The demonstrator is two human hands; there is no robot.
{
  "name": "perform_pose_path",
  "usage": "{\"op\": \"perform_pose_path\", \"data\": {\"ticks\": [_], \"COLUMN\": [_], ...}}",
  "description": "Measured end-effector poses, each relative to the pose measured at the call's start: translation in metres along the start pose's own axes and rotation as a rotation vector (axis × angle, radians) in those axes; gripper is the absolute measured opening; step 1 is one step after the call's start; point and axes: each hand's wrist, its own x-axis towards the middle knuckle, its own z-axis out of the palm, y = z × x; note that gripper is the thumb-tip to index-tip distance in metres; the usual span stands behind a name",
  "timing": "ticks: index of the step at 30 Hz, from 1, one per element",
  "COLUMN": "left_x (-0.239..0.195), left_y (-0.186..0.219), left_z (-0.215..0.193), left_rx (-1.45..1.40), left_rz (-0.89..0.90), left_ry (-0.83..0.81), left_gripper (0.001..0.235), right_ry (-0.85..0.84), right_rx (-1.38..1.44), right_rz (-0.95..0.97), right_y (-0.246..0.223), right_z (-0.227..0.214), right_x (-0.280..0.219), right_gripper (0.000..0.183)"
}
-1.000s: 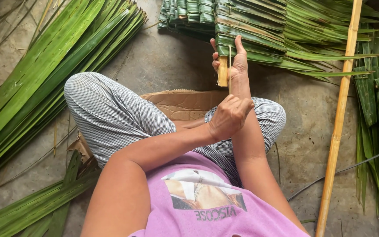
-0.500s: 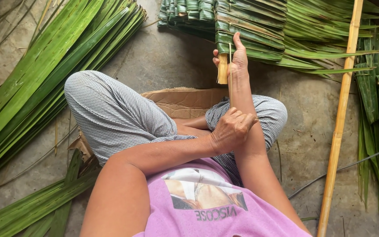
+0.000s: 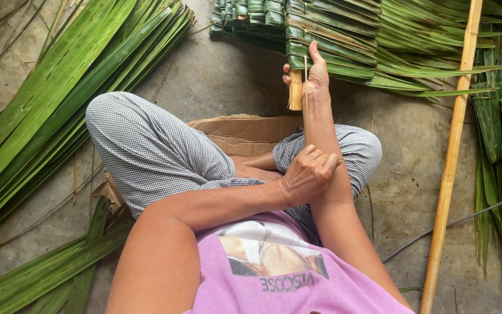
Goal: The person sits on the floor and repeatedly folds long green leaves into bundles using a small wooden block as a guide. They secure each bundle with a thin strip of plant fiber, then place the finished bundle onto a growing stack.
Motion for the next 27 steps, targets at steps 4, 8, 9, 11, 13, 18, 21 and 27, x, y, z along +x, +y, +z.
{"op": "perform_pose_path", "data": {"ticks": [4, 8, 9, 11, 13, 18, 21, 27], "left_x": [-0.003, 0.002, 0.004, 0.014, 0.021, 0.031, 0.040, 0.056], "left_y": [0.000, 0.002, 0.003, 0.004, 0.005, 0.005, 0.008, 0.007], "left_z": [0.005, 0.004, 0.003, -0.001, -0.006, -0.002, 0.003, 0.003], "left_rx": [0.016, -0.019, -0.014, 0.029, 0.075, 0.146, 0.144, 0.114], "left_rz": [-0.003, -0.036, -0.063, -0.070, -0.078, -0.004, -0.005, -0.024], "left_ry": [0.007, -0.039, -0.044, -0.016, 0.015, -0.042, -0.043, 0.004], "left_gripper": [0.030, 0.018, 0.020, 0.021, 0.022, 0.027, 0.025, 0.027], "right_ry": [0.009, 0.037, 0.076, 0.034, -0.011, 0.456, 0.499, 0.671], "right_rx": [-0.013, -0.009, -0.021, 0.047, 0.113, 0.358, 0.358, 0.388], "right_rz": [-0.014, 0.016, 0.054, 0.076, 0.096, -0.118, -0.183, -0.362], "right_y": [0.001, -0.003, -0.004, -0.004, -0.004, -0.015, -0.021, -0.021], "right_z": [0.003, 0.003, 0.004, -0.003, -0.010, -0.020, -0.042, -0.042], "right_x": [-0.005, -0.010, -0.013, -0.007, -0.007, -0.006, 0.025, 0.031], "right_gripper": [0.048, 0.052, 0.057, 0.060, 0.064, 0.081, 0.056, 0.045]}}
